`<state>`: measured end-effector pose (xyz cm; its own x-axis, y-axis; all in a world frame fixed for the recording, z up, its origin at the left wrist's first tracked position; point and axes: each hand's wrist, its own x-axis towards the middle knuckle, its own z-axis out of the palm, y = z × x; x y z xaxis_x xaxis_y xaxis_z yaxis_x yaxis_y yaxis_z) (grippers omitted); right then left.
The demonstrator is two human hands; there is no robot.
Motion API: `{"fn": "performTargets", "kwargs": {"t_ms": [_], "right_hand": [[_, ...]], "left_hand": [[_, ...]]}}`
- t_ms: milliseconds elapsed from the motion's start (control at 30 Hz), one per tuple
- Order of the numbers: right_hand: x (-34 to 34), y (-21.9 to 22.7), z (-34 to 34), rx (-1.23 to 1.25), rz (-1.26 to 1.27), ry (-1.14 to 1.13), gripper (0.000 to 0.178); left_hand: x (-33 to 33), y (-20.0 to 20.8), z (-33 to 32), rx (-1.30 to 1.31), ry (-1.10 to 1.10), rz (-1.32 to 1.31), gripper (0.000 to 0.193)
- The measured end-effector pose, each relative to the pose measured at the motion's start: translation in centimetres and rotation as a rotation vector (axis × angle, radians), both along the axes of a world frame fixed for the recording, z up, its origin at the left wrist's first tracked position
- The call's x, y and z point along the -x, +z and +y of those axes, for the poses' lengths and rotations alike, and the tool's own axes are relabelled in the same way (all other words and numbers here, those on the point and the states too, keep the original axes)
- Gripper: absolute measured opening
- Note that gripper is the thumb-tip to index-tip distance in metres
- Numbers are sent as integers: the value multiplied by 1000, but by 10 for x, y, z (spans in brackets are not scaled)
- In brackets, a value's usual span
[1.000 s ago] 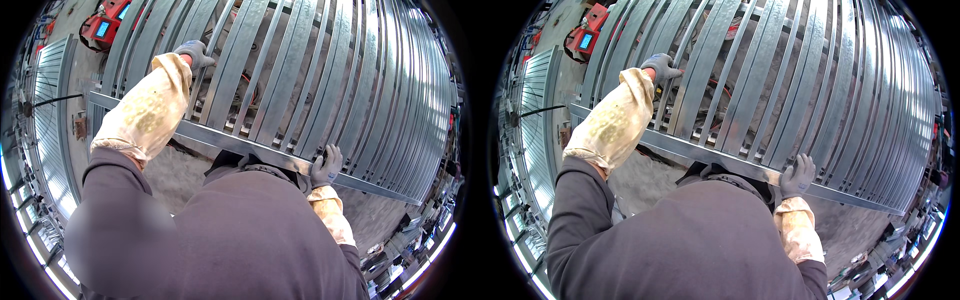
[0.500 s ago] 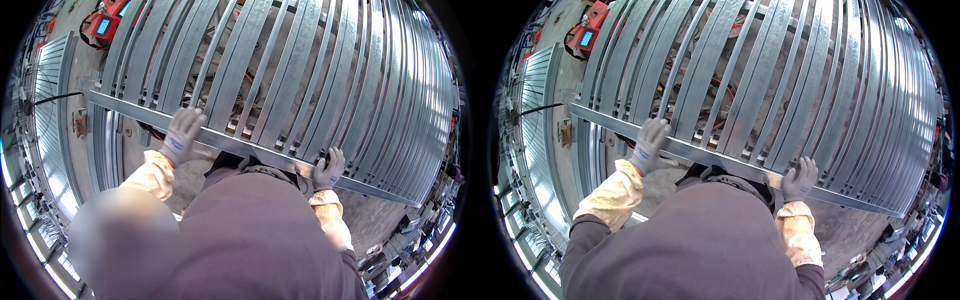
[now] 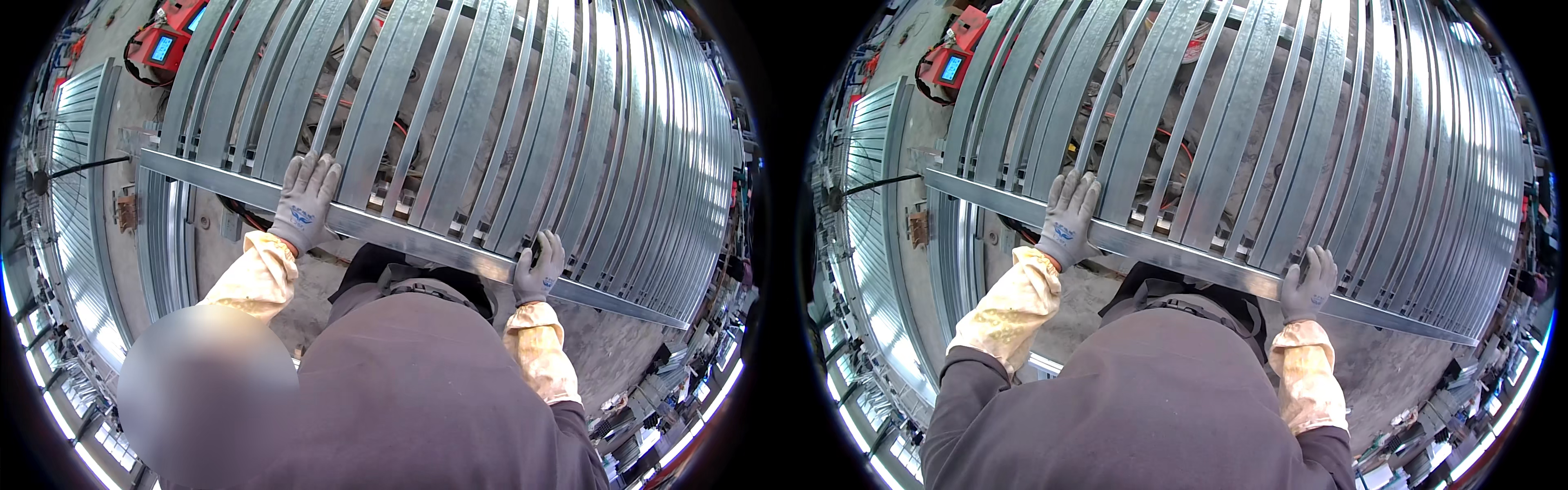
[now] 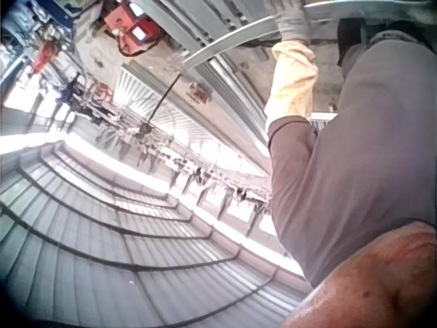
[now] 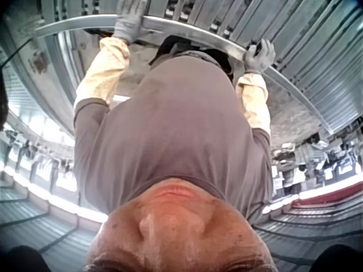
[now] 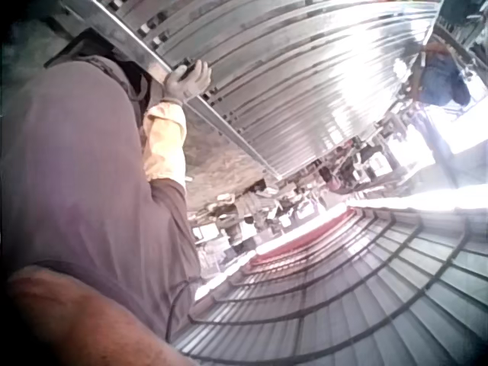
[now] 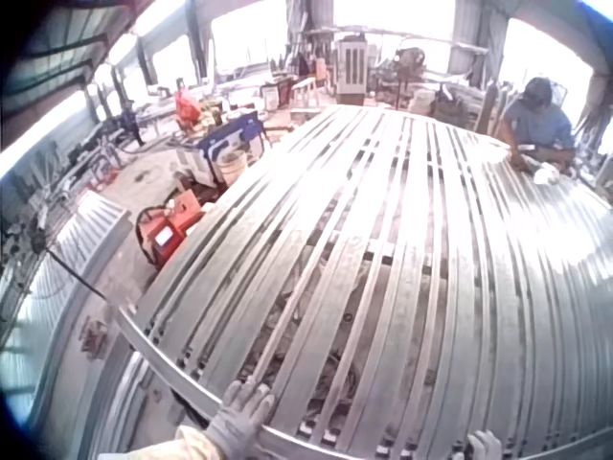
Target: The person positions and aligns metal bars onto a slatted metal frame, then uses a measuring tape to check dimensions. The person continues to adjust the bars and secure them in place within a workshop environment.
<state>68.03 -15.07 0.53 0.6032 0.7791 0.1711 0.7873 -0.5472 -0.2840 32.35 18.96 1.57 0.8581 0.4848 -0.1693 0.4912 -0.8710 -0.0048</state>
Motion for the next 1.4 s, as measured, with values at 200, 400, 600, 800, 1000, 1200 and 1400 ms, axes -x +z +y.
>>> {"fn": "performTargets", "kwargs": {"t_ms": [200,400,600,800,1000,1200,1400], "right_hand": [[-14,-12,-49,-135,-44,-67,44],[-24,-16,-74,-188,-121,-149,36],[-27,-17,-74,-260,-140,-105,33],[-29,-24,-82,-323,-162,-18,32],[-27,-24,-89,-273,-181,50,31],[-23,-22,-85,-210,-244,35,30],[-23,-11,-81,-6,-244,-111,31]], "left_hand": [[-4,15,-2,97,6,0,107],[-4,4,-1,61,-77,-113,107],[5,-7,-10,-84,-40,-129,108],[42,-12,-67,-164,427,-317,108],[149,-61,-56,-96,1139,-777,71],[215,-109,77,256,1672,-311,61],[237,-163,140,365,1648,-162,59]]}}
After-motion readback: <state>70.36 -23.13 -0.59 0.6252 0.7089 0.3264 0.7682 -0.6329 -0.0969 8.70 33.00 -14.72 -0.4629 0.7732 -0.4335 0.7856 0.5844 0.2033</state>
